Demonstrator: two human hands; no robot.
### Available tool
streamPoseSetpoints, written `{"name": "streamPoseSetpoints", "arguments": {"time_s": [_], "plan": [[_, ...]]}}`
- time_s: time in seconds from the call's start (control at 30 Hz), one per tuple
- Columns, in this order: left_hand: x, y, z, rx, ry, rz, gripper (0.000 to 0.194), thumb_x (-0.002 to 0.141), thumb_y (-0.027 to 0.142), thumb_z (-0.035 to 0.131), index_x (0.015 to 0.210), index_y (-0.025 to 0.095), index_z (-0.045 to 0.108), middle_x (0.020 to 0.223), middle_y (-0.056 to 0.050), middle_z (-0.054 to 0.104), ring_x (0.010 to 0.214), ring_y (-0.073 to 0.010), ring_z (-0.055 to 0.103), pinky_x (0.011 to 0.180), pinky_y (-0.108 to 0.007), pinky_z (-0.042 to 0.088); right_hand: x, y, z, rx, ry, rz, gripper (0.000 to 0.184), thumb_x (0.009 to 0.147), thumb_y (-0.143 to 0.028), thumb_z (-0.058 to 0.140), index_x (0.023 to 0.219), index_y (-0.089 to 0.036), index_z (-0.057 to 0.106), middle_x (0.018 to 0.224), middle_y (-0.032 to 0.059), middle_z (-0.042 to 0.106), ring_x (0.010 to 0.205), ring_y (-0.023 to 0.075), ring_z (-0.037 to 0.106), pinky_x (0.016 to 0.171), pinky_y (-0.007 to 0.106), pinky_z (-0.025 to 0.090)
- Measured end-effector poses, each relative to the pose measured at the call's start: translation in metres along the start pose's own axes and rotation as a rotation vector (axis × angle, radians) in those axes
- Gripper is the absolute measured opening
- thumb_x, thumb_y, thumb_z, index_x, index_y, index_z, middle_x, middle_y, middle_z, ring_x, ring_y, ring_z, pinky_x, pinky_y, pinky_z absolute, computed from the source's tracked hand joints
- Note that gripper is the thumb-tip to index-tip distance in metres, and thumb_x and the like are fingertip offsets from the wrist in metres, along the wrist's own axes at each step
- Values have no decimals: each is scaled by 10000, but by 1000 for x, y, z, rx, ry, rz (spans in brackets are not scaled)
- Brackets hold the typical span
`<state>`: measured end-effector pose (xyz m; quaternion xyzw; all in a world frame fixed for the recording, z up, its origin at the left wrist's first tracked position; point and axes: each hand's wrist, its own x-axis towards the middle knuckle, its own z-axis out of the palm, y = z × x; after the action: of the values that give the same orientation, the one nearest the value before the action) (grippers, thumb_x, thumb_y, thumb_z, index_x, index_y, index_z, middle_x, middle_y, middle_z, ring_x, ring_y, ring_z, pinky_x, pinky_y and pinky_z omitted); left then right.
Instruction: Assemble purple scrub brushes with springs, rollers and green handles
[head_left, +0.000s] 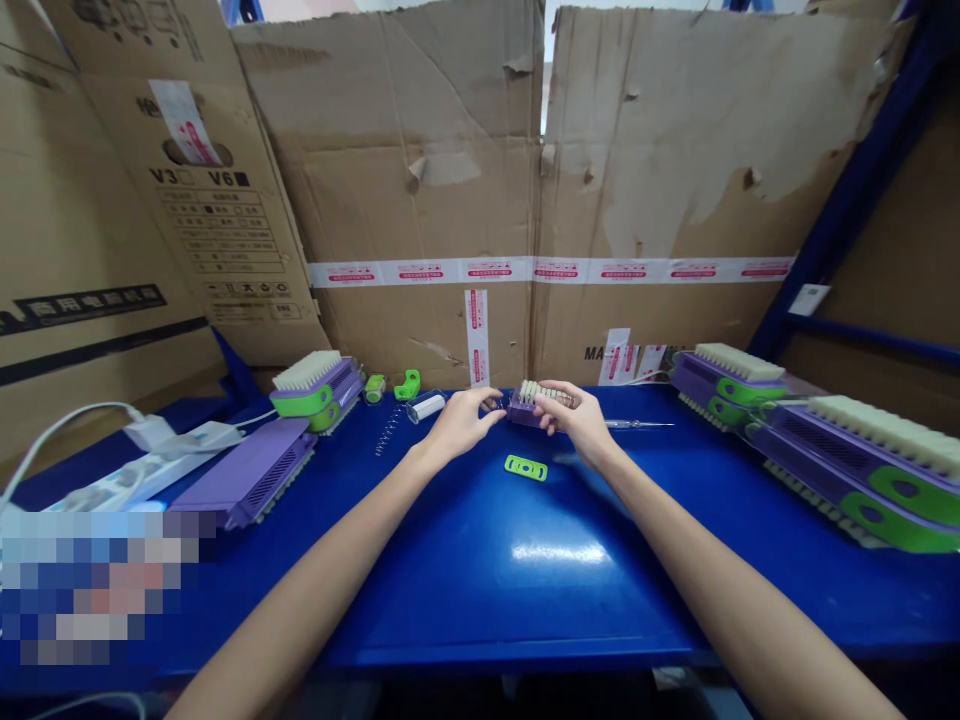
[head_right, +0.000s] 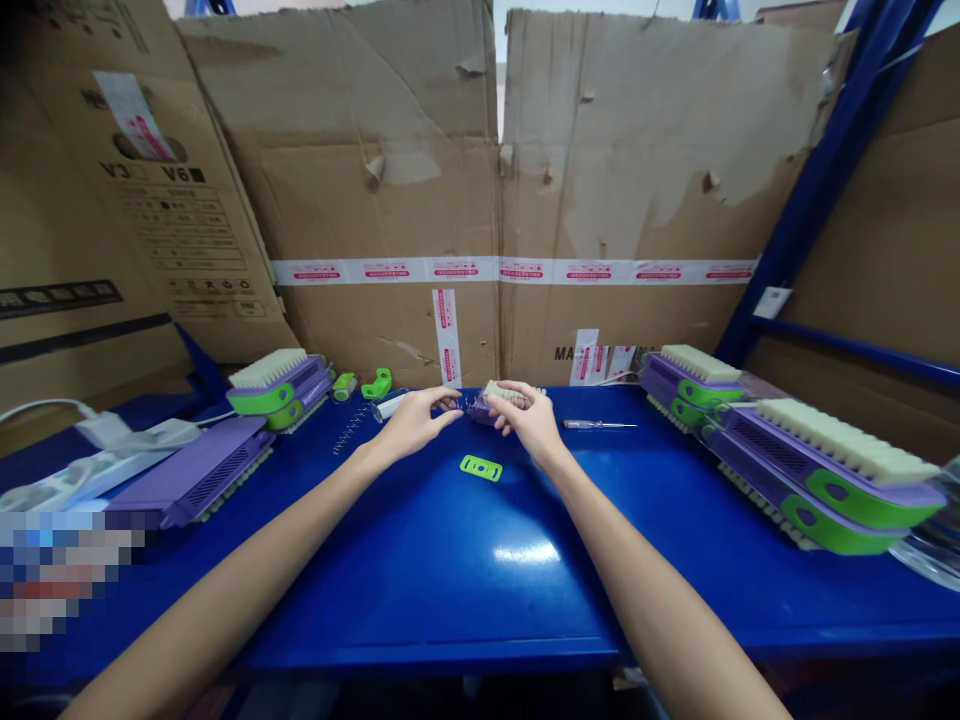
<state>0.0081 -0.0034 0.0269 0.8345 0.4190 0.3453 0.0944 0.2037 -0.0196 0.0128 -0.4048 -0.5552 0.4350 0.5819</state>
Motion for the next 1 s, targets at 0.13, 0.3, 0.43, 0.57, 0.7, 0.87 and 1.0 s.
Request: {"name": "streamPoseSetpoints", "arguments": {"time_s": [0.13,0.3,0.43,0.57,0.7,0.87,1.0], "plan": [[4,10,-1,-293,-1,-124,236,783,298,635,956,138,654,878,-64,706,770,-165,649,722,-270,501,-2,-2,1,186,-96,84,530,643,-441,745,1066,-160,595,731,26,656,549,100,572,478,214,445],[0,22,9,-372,-122,-38,257,795,314,611,999,161,641,878,-37,693,789,-155,637,723,-259,490,-7,2,10,25,-134,119,451,654,-434,731,1006,-165,645,681,5,629,538,89,554,435,182,424],[-13,18,22,-235,-155,-48,669,662,385,746,1241,168,490,1002,-72,641,876,-196,612,779,-317,494,-4,9,8,-58,-27,118,378,664,-439,713,914,-160,667,705,22,649,539,86,544,422,175,420],[-21,17,23,-12,-317,19,644,673,434,732,1216,176,503,1015,-94,622,938,-248,590,808,-351,464,0,12,4,-60,101,104,347,631,-426,732,817,-141,668,687,30,638,556,98,548,407,173,416],[-22,18,21,118,-413,-7,385,808,327,594,1167,200,532,887,-59,645,842,-224,613,727,-295,439,0,8,5,34,124,131,378,598,-430,757,802,-130,651,694,48,646,551,105,562,409,177,429],[-20,11,26,-168,-231,-59,287,855,252,466,1133,212,523,614,40,556,557,-132,549,555,-216,393,-5,1,8,119,41,196,336,620,-413,765,776,-141,644,696,51,653,542,94,566,429,178,455],[-18,8,29,-426,-58,-180,203,834,259,500,1026,198,524,543,84,463,427,-78,473,440,-169,353,-9,-2,12,125,-7,234,303,643,-399,761,738,-142,630,704,54,649,545,90,572,443,175,475]]}}
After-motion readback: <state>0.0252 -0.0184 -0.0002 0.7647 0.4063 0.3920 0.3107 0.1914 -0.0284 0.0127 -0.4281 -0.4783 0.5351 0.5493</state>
